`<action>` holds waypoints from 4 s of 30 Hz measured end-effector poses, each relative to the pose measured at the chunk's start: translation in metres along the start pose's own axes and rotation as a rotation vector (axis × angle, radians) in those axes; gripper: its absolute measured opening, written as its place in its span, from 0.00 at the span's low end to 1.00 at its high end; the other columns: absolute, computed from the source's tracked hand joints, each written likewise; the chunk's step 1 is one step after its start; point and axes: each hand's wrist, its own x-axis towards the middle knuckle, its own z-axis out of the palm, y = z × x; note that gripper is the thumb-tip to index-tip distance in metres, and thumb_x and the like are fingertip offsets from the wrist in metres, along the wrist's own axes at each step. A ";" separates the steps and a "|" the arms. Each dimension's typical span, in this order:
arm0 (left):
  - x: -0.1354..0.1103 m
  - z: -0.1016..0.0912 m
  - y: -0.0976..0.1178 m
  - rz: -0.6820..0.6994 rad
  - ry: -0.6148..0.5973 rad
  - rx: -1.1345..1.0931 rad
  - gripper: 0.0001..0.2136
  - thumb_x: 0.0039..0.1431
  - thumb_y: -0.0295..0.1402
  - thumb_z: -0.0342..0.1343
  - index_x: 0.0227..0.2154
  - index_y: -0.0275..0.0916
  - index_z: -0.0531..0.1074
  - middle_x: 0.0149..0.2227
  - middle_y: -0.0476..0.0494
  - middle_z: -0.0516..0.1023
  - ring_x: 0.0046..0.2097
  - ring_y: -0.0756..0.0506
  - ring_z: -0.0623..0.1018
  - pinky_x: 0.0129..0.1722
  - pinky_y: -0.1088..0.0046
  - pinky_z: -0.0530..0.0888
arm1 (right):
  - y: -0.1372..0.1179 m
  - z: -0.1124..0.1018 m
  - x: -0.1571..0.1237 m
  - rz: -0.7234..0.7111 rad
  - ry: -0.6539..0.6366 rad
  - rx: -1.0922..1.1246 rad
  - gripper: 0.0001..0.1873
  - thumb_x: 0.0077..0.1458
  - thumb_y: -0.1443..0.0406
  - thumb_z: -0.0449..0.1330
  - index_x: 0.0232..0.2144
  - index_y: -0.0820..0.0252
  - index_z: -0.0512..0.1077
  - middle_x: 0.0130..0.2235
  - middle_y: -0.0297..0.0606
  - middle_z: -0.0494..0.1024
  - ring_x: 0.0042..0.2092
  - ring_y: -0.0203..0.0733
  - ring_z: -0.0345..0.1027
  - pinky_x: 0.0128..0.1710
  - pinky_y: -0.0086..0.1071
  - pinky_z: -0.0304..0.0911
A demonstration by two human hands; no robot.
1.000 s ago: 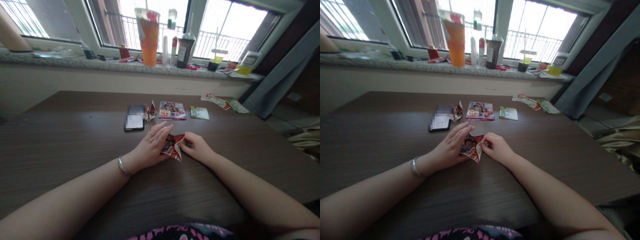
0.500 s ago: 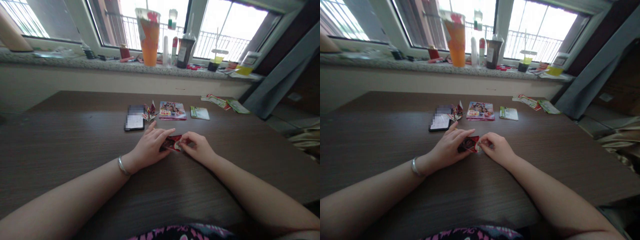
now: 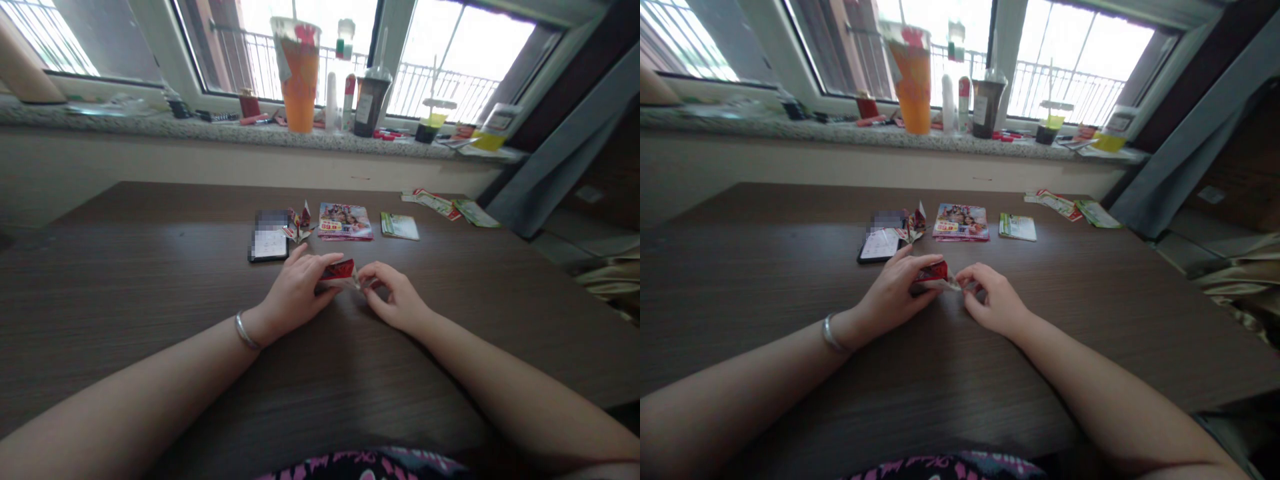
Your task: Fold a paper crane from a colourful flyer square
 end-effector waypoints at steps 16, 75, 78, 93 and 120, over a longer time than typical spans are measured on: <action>0.003 -0.001 0.002 0.002 -0.010 -0.110 0.10 0.59 0.26 0.52 0.44 0.38 0.66 0.41 0.44 0.77 0.44 0.46 0.76 0.61 0.51 0.59 | 0.001 0.000 0.002 -0.072 0.123 -0.163 0.02 0.55 0.68 0.59 0.30 0.57 0.70 0.28 0.33 0.71 0.30 0.35 0.65 0.30 0.29 0.62; 0.004 -0.004 0.010 0.047 0.096 -0.177 0.05 0.56 0.25 0.55 0.33 0.39 0.75 0.34 0.46 0.80 0.36 0.49 0.79 0.38 0.72 0.75 | -0.013 -0.005 0.002 -0.237 0.169 -0.354 0.04 0.54 0.69 0.59 0.29 0.54 0.70 0.31 0.34 0.78 0.37 0.42 0.68 0.41 0.38 0.65; 0.003 -0.004 0.010 0.081 0.053 -0.139 0.05 0.57 0.28 0.55 0.34 0.39 0.75 0.34 0.45 0.80 0.35 0.49 0.78 0.37 0.72 0.74 | -0.016 -0.004 0.002 -0.233 0.130 -0.367 0.04 0.54 0.69 0.59 0.29 0.55 0.70 0.31 0.34 0.78 0.37 0.42 0.68 0.41 0.38 0.65; 0.003 -0.002 0.008 0.080 0.089 -0.163 0.02 0.56 0.25 0.55 0.30 0.38 0.71 0.31 0.46 0.77 0.33 0.50 0.76 0.34 0.74 0.72 | -0.010 -0.005 0.002 -0.215 0.157 -0.215 0.06 0.52 0.70 0.60 0.33 0.54 0.69 0.36 0.36 0.79 0.42 0.43 0.69 0.45 0.40 0.67; 0.002 -0.002 0.009 0.195 0.017 0.002 0.03 0.57 0.28 0.54 0.29 0.38 0.71 0.31 0.47 0.74 0.33 0.49 0.71 0.35 0.72 0.68 | -0.016 -0.003 0.003 -0.302 0.107 -0.288 0.04 0.51 0.71 0.61 0.30 0.57 0.71 0.33 0.35 0.78 0.42 0.41 0.69 0.46 0.38 0.66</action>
